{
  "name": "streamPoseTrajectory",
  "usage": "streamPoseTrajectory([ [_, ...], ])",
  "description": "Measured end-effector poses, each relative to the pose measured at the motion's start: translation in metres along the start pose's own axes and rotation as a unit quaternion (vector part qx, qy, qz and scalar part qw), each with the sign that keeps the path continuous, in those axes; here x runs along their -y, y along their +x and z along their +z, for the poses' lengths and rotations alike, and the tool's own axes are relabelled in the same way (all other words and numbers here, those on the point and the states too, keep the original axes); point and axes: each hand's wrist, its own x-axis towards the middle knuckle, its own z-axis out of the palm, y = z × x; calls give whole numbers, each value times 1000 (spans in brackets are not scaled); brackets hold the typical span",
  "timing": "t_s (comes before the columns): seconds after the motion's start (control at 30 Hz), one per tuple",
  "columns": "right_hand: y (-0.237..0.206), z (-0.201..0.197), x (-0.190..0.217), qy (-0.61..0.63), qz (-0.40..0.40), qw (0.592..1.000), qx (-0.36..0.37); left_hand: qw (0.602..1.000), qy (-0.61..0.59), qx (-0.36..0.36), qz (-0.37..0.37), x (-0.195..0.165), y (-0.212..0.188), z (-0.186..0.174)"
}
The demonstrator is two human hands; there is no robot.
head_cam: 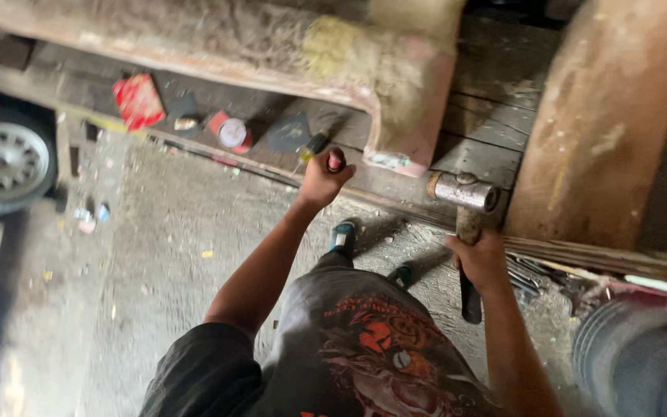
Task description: The person uses a hammer and a metal punch to repeatedly strike a large, rusty metal panel resting on a wooden workbench. The person adjusts the punch position and continues hammering along the edge of the panel.
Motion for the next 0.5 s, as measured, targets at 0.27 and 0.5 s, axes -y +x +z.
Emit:
streamPoseTrajectory([
  [0.27,22,62,-23,47,-9,990,130,989,55,-96,-99,69,-76,-66],
  [0.5,50,151,-5,2,-17,991,131,966,160,-76,-190,93,-52,-137],
])
